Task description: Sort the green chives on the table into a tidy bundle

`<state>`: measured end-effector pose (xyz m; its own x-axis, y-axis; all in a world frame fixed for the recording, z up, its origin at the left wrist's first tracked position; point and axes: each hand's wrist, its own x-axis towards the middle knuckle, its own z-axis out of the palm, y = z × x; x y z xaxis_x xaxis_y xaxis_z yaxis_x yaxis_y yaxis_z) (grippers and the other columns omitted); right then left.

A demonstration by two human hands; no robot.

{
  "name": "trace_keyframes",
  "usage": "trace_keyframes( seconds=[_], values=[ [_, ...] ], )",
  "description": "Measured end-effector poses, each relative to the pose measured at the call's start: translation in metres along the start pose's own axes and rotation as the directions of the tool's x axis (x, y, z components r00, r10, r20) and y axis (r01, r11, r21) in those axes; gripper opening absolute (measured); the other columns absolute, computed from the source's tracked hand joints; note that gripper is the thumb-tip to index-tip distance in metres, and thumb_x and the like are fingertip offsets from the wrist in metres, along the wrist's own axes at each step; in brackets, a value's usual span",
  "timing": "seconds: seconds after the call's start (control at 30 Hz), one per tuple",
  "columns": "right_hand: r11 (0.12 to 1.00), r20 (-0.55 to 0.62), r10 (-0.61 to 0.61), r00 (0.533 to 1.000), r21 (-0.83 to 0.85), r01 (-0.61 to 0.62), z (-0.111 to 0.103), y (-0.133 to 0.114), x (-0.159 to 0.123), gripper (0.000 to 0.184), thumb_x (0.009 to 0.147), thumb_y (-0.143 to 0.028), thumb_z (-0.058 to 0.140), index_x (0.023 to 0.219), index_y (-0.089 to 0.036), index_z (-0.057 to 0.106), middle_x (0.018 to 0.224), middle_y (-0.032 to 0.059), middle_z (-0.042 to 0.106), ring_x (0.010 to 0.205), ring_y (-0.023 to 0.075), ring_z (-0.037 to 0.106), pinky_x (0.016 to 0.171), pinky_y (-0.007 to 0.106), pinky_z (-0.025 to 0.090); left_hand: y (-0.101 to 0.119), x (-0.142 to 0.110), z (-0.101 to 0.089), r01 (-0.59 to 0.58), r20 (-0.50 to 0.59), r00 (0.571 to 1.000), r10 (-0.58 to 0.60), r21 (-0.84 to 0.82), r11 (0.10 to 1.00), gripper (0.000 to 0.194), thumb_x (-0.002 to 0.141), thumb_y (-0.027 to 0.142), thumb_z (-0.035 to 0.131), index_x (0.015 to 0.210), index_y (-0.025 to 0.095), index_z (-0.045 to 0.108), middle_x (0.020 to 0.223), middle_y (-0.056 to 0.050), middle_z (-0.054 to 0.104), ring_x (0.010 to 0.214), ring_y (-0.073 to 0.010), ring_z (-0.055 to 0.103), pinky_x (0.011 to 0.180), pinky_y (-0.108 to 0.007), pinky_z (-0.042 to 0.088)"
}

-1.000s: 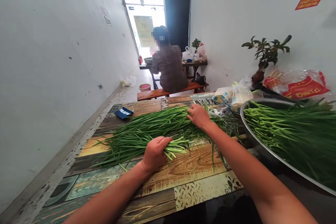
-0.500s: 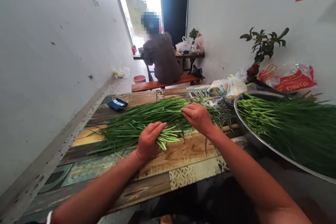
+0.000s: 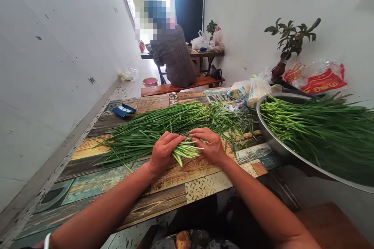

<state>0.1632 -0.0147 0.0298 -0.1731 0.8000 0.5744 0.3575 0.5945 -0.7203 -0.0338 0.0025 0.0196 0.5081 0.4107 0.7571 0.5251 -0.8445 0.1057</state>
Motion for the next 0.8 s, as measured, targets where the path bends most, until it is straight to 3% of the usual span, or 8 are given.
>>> trace_keyframes(
  seconds=[0.2,0.27,0.33,0.43,0.5,0.57,0.7,0.8],
  values=[
    [0.941,-0.197,0.336,0.921,0.102,-0.322,-0.015,0.025,0.007,0.025,0.08,-0.038,0.06,0.091,-0.019,0.07,0.09,0.0043,0.07,0.077,0.0152,0.062,0.073,0.029,0.049,-0.002,-0.005,0.002,0.015,-0.07,0.997,-0.013,0.027,1.0,0.025,0.089,0.028,0.049,0.105,0.014,0.062,0.088,-0.009,0.065,0.077,-0.0176,0.055,0.071,-0.031,0.047],
    [0.913,-0.312,0.38,0.871,-0.023,-0.407,-0.03,0.039,0.01,0.028,0.076,-0.043,0.062,0.081,-0.016,0.069,0.076,0.0036,0.067,0.067,0.0146,0.058,0.066,0.028,0.047,-0.004,-0.006,0.004,0.017,-0.09,0.996,-0.015,0.03,0.999,0.025,0.089,0.026,0.048,0.107,0.014,0.061,0.088,-0.009,0.065,0.076,-0.0175,0.055,0.071,-0.032,0.046],
    [0.849,-0.348,0.344,0.872,-0.282,-0.447,-0.043,0.046,0.012,0.03,0.071,-0.045,0.065,0.062,-0.016,0.063,0.065,0.0027,0.059,0.061,0.0145,0.052,0.063,0.029,0.044,-0.006,-0.007,0.005,0.009,-0.091,0.996,-0.005,0.041,0.999,0.024,0.089,0.023,0.047,0.108,0.014,0.06,0.088,-0.009,0.065,0.076,-0.0171,0.055,0.072,-0.031,0.046],
    [0.749,-0.266,0.227,0.937,-0.567,-0.342,-0.05,0.037,0.012,0.026,0.07,-0.04,0.065,0.058,-0.017,0.06,0.072,0.0046,0.057,0.064,0.0152,0.05,0.065,0.029,0.042,-0.007,-0.008,0.006,-0.002,-0.082,0.997,0.006,0.05,0.999,0.025,0.089,0.021,0.047,0.109,0.014,0.06,0.088,-0.009,0.065,0.076,-0.0171,0.055,0.071,-0.032,0.046],
    [0.802,-0.134,0.179,0.975,-0.554,-0.223,-0.044,0.023,0.013,0.014,0.074,-0.028,0.057,0.074,-0.018,0.067,0.082,0.006,0.06,0.069,0.0153,0.053,0.067,0.028,0.043,-0.008,-0.009,0.007,0.006,-0.078,0.997,-0.002,0.049,0.999,0.026,0.089,0.02,0.046,0.11,0.014,0.06,0.088,-0.009,0.065,0.076,-0.0171,0.055,0.071,-0.032,0.046],
    [0.877,0.02,0.179,0.984,-0.457,-0.15,-0.033,0.011,0.015,0.024,0.074,-0.015,0.047,0.078,-0.019,0.07,0.082,0.0048,0.064,0.073,0.0148,0.056,0.069,0.025,0.043,-0.008,-0.009,0.007,0.015,-0.075,0.997,-0.011,0.046,0.999,0.026,0.089,0.021,0.046,0.11,0.015,0.06,0.088,-0.009,0.065,0.075,-0.017,0.055,0.07,-0.032,0.046],
    [0.834,0.045,0.377,0.925,-0.451,-0.317,-0.018,0.004,0.026,0.033,0.069,-0.009,0.04,0.065,-0.019,0.071,0.061,0.001,0.066,0.061,0.0137,0.057,0.063,0.024,0.042,-0.007,-0.008,0.007,0.013,-0.077,0.997,-0.011,0.028,1.0,0.025,0.087,0.022,0.05,0.107,0.013,0.06,0.087,-0.009,0.064,0.074,-0.0171,0.054,0.069,-0.032,0.046],
    [0.864,0.071,0.409,0.91,-0.35,-0.361,-0.016,0.005,0.032,0.028,0.071,-0.015,0.045,0.077,-0.019,0.072,0.073,0.0013,0.07,0.067,0.0142,0.06,0.065,0.024,0.043,-0.007,-0.008,0.007,0.039,-0.066,0.997,-0.037,0.019,0.999,0.024,0.087,0.025,0.051,0.106,0.014,0.061,0.087,-0.009,0.064,0.075,-0.0173,0.054,0.07,-0.032,0.047]
  ],
)
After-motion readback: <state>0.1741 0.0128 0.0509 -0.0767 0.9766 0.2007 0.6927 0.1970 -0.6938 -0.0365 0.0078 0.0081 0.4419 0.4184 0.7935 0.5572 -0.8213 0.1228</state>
